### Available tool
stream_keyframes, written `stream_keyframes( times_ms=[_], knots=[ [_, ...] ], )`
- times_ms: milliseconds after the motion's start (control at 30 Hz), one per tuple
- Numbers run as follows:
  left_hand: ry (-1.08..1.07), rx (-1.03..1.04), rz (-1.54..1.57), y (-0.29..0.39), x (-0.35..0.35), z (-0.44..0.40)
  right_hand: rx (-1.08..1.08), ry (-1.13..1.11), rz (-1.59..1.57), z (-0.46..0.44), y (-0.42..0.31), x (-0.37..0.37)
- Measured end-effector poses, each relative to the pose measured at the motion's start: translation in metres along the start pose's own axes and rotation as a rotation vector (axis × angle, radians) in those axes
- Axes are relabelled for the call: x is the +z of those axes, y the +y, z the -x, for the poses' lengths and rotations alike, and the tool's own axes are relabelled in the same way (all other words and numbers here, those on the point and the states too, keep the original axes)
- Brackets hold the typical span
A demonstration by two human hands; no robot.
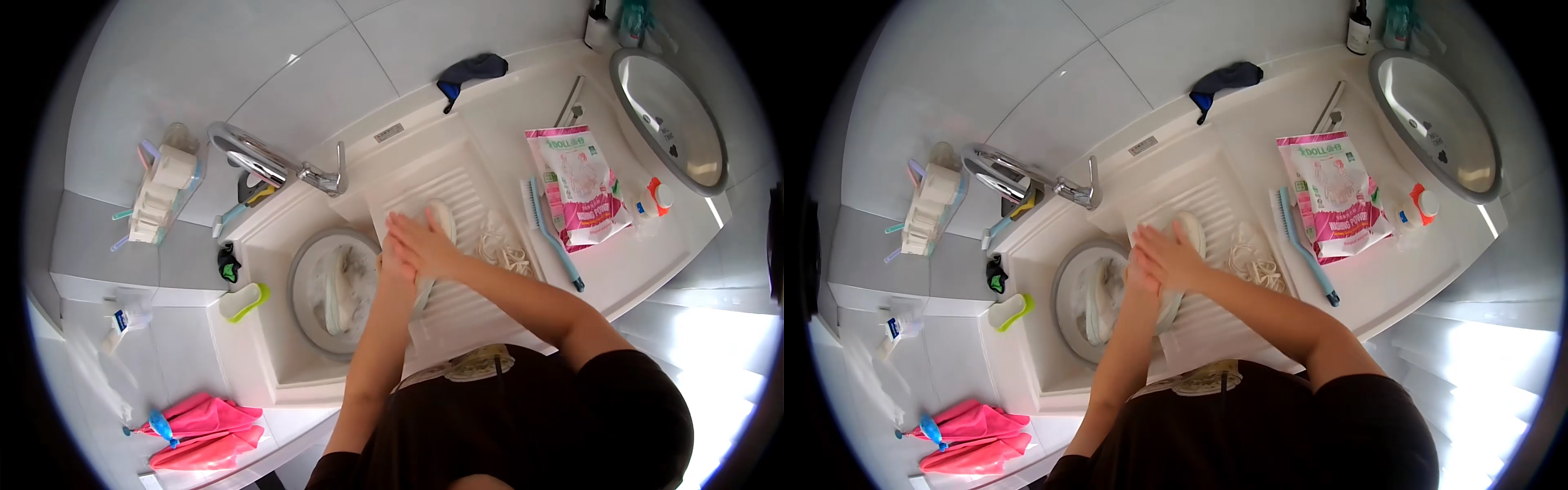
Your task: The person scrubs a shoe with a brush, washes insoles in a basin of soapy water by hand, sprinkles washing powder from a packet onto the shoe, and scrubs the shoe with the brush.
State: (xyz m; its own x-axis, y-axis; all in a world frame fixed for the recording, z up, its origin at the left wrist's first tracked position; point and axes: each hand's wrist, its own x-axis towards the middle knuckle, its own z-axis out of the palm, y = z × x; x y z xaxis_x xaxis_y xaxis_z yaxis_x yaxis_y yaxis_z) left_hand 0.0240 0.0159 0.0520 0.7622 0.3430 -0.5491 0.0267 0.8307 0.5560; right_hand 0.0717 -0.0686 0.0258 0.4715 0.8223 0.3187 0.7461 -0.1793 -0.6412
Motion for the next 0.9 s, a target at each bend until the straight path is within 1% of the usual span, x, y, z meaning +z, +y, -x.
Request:
stream_keyframes(
  times_ms=[33, 67, 133, 167, 200, 233, 267, 333, 367, 433, 467, 533, 567, 633, 667, 700, 733, 767, 833, 867, 900],
  knots=[
    [0.022, -0.044, 0.013, 0.004, 0.006, 0.007, -0.050, -0.010, -0.198, 0.010, 0.000, -0.001],
    [0.067, -0.115, 0.032, 0.008, 0.013, 0.015, -0.042, -0.020, -0.197, 0.016, 0.003, -0.002],
    [0.101, -0.218, 0.061, 0.013, 0.024, 0.017, 0.025, 0.272, -0.144, 0.010, 0.014, -0.010],
    [-0.050, -0.258, 0.101, 0.011, 0.001, 0.001, 0.017, 0.271, -0.142, 0.009, 0.020, -0.015],
    [-0.202, -0.298, 0.134, 0.009, -0.020, -0.016, 0.109, 0.318, -0.171, 0.010, 0.027, -0.023],
    [-0.499, -0.381, 0.201, 0.009, -0.027, -0.017, 0.205, 0.361, -0.202, 0.013, 0.032, -0.029],
    [-0.495, -0.374, 0.209, 0.005, -0.033, -0.017, 0.200, 0.350, -0.204, 0.014, 0.035, -0.034],
    [-0.238, -0.168, -0.198, 0.004, -0.011, -0.001, 0.280, 0.347, -0.400, 0.016, 0.043, -0.045],
    [-0.240, -0.164, -0.191, 0.005, -0.005, 0.005, 0.276, 0.342, -0.395, 0.018, 0.047, -0.049],
    [-0.178, -0.143, -0.395, 0.007, 0.003, 0.013, 0.516, 0.192, -0.559, 0.019, 0.052, -0.056],
    [-0.183, -0.138, -0.392, 0.007, 0.004, 0.016, 0.510, 0.192, -0.554, 0.019, 0.054, -0.057],
    [-0.102, -0.108, -0.409, 0.006, 0.004, 0.022, 0.752, 0.223, -1.207, 0.020, 0.051, -0.062],
    [-0.105, -0.106, -0.409, 0.007, 0.001, 0.025, 0.749, 0.224, -1.205, 0.022, 0.050, -0.063],
    [-0.078, -0.125, -0.035, 0.012, -0.011, 0.027, 0.651, 0.227, -1.312, 0.018, 0.020, -0.075],
    [-0.079, -0.122, -0.034, 0.012, -0.022, 0.025, 0.537, 0.167, -1.153, 0.016, 0.014, -0.069],
    [-0.283, -0.147, 0.095, 0.010, -0.036, 0.020, 0.424, 0.108, -0.992, 0.014, 0.006, -0.059],
    [-0.490, -0.171, 0.223, 0.012, -0.038, 0.022, 0.254, -0.002, -0.744, 0.015, -0.002, -0.045],
    [-0.497, -0.174, 0.224, 0.014, -0.040, 0.027, 0.089, -0.104, -0.488, 0.018, -0.011, -0.031],
    [-0.096, -0.029, 0.183, 0.011, -0.019, 0.043, -0.040, -0.119, -0.299, 0.029, -0.035, -0.037],
    [-0.122, -0.058, 0.183, 0.005, -0.016, 0.040, -0.015, -0.105, -0.272, 0.036, -0.030, -0.050],
    [-0.106, -0.031, 0.129, 0.002, -0.017, 0.038, 0.030, -0.039, -0.323, 0.039, -0.024, -0.062]
  ],
)
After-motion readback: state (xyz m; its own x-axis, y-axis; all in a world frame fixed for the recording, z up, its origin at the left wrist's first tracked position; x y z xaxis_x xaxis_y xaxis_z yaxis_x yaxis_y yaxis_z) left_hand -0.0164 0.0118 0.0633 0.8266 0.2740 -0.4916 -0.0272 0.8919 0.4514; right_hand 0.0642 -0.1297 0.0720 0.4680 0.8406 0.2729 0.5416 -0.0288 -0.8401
